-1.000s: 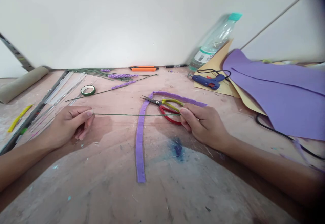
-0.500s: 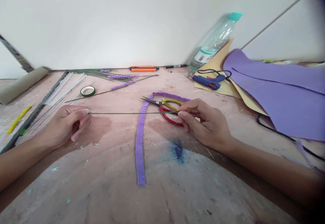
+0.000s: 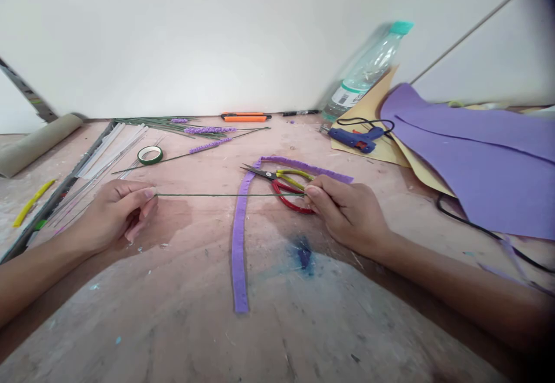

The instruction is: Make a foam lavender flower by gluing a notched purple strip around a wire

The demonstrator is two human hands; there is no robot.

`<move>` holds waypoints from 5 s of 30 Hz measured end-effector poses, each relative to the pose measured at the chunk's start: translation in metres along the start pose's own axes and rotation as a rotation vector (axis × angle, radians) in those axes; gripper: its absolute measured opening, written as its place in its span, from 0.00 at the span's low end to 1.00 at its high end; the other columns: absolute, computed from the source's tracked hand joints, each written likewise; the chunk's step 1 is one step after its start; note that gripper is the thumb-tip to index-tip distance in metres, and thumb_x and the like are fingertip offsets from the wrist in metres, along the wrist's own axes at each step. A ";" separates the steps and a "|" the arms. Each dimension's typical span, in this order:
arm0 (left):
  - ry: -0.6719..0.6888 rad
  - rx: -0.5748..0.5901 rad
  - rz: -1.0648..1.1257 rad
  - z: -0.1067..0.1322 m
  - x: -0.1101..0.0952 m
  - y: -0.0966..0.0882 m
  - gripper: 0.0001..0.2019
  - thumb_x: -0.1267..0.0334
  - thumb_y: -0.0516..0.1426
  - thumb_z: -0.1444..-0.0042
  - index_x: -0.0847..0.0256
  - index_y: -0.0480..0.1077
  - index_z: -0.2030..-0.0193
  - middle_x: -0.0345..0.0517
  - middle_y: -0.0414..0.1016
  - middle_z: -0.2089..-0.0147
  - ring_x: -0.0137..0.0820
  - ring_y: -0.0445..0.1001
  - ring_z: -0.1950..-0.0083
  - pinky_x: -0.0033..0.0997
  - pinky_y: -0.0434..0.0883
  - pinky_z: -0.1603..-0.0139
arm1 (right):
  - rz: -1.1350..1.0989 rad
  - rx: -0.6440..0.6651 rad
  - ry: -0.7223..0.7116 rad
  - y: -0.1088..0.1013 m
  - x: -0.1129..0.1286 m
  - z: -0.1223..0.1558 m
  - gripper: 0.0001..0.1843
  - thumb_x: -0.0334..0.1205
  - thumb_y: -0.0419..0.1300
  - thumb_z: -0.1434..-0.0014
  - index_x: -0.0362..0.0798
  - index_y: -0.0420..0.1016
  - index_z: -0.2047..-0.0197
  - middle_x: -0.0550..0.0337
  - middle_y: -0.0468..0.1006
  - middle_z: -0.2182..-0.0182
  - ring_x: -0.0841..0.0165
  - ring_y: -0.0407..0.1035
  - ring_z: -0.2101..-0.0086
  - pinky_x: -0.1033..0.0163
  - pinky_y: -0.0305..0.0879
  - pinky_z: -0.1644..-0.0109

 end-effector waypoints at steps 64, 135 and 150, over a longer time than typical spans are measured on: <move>-0.068 0.326 0.226 0.028 -0.017 0.088 0.18 0.50 0.56 0.34 0.61 0.67 0.71 0.34 0.60 0.78 0.24 0.55 0.77 0.25 0.52 0.78 | -1.416 0.341 0.485 0.033 0.107 -0.008 0.12 0.46 0.58 0.30 0.50 0.60 0.52 0.70 0.72 0.76 0.77 0.64 0.80 0.74 0.62 0.79; 0.258 0.292 -0.088 0.034 -0.020 0.091 0.18 0.65 0.51 0.33 0.62 0.63 0.77 0.32 0.58 0.79 0.20 0.57 0.77 0.21 0.54 0.75 | -1.091 0.367 0.198 0.035 0.099 -0.003 0.10 0.38 0.54 0.31 0.46 0.68 0.65 0.66 0.72 0.78 0.77 0.62 0.77 0.70 0.57 0.73; 0.124 0.270 -0.010 0.034 -0.019 0.090 0.18 0.64 0.51 0.37 0.62 0.65 0.79 0.33 0.61 0.82 0.21 0.57 0.80 0.23 0.54 0.78 | -1.032 0.345 0.173 0.033 0.101 -0.002 0.09 0.37 0.55 0.32 0.45 0.70 0.65 0.65 0.74 0.77 0.76 0.65 0.77 0.70 0.60 0.72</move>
Point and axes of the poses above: each hand's wrist, its own z-axis away from the middle knuckle, its own y-axis out of the palm, x = y × z, the point moved 1 cm from there along -z, towards the middle knuckle
